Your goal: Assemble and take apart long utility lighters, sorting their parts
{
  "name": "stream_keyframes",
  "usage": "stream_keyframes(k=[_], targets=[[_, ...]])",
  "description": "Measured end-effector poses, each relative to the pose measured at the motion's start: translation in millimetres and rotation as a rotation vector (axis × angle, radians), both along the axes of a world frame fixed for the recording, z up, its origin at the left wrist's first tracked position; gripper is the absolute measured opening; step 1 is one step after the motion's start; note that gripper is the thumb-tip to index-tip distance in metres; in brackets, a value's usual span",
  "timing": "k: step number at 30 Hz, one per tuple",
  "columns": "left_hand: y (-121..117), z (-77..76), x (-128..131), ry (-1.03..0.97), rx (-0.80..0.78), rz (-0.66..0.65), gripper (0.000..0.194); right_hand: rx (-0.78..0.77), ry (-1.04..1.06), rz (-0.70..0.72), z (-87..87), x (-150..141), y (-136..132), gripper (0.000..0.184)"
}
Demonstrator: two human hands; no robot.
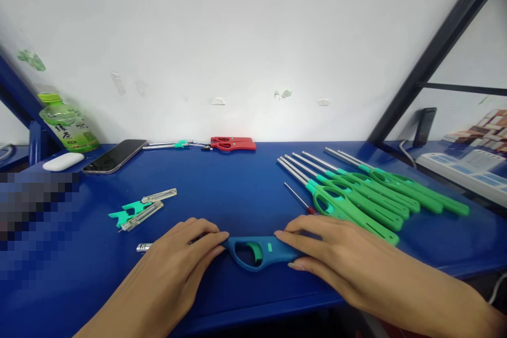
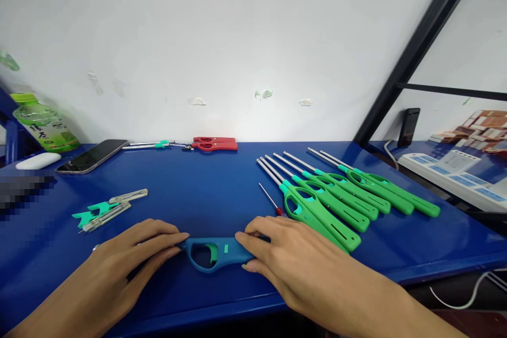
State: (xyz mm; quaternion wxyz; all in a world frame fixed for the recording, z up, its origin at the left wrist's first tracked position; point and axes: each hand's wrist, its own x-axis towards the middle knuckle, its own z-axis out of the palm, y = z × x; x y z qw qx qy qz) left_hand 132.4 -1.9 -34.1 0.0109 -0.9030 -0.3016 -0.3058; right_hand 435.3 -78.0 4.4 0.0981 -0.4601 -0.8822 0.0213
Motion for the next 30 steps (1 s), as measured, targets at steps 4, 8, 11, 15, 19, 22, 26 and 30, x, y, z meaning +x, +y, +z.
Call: stream_keyframes(k=[4, 8, 11, 15, 19, 22, 26, 30], targets=[[-1.7, 3.5, 0.7, -0.003, -0.004, 0.004, 0.034, 0.023, 0.025, 0.008, -4.5, -0.2, 0.2, 0.035], [-2.6, 6.3, 2.2, -0.015, -0.007, 0.005, 0.036, 0.039, 0.035, 0.006, -4.6, -1.7, 0.6, 0.035], [-1.3, 6.6, 2.1, -0.016, 0.003, -0.009, 0.037, 0.047, 0.036, 0.002, -4.6, -2.5, 1.3, 0.036], [0.0, 5.8, -0.3, -0.011, 0.004, -0.015, 0.036, 0.033, 0.023, -0.006, -5.1, -2.7, 1.8, 0.036], [0.0, 4.5, -2.4, 0.014, 0.007, 0.0, 0.036, -0.011, 0.028, -0.012, -4.6, -3.2, 0.5, 0.035], [-0.2, 4.2, -2.4, 0.034, 0.016, -0.003, 0.039, -0.022, 0.03, -0.016, -4.9, -3.4, 0.1, 0.034], [-0.9, 3.9, -1.5, 0.027, 0.019, 0.009, 0.04, 0.003, 0.032, -0.023, -6.0, -2.7, 0.4, 0.036], [-0.5, 2.8, -0.8, 0.007, 0.02, 0.01, 0.039, 0.004, 0.036, -0.018, -6.2, -2.4, 0.2, 0.036]])
